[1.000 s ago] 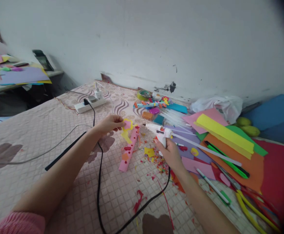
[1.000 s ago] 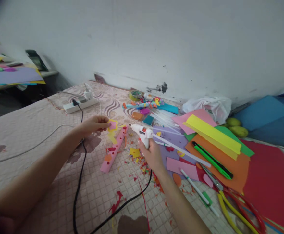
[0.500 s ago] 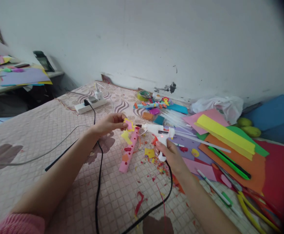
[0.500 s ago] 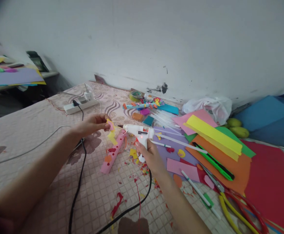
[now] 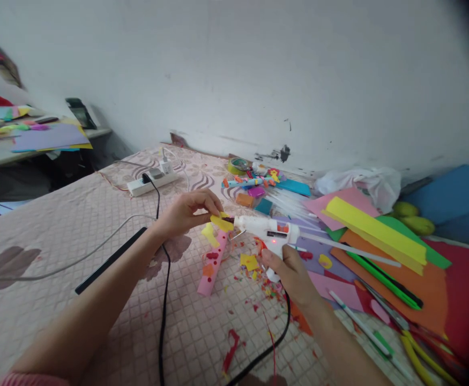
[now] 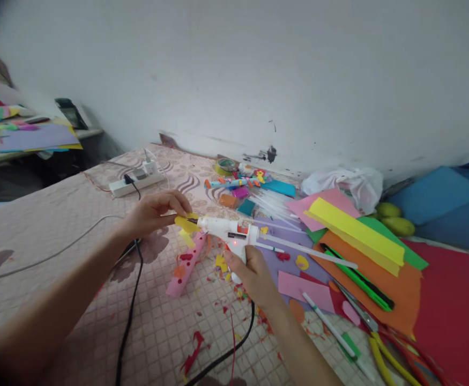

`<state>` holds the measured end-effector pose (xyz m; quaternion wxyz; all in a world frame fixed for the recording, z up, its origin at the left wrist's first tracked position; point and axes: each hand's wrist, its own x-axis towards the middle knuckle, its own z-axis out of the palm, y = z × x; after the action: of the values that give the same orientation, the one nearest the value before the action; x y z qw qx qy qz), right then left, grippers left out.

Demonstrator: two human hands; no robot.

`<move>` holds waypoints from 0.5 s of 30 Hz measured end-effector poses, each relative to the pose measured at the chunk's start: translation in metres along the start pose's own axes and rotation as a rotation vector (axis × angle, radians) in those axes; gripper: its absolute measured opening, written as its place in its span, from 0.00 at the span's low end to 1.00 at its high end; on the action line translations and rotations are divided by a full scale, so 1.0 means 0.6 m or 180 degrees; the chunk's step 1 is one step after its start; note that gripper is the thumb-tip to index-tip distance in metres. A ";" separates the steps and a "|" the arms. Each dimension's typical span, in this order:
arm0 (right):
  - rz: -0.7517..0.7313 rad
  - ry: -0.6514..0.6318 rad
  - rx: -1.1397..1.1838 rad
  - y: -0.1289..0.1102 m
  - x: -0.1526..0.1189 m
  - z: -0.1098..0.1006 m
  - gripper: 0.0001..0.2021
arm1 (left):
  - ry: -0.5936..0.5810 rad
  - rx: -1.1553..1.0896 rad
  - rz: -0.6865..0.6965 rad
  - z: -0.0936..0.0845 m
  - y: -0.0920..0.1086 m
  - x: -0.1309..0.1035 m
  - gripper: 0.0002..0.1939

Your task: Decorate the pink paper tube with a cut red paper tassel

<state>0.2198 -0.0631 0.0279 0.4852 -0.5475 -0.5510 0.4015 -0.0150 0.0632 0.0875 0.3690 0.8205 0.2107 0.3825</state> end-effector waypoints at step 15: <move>-0.0038 -0.0042 -0.0171 0.000 0.005 -0.003 0.21 | -0.0044 0.0158 0.0094 -0.003 -0.003 -0.001 0.05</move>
<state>0.2217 -0.0600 0.0283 0.4691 -0.5544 -0.5680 0.3872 -0.0168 0.0646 0.0866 0.3443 0.8350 0.2054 0.3770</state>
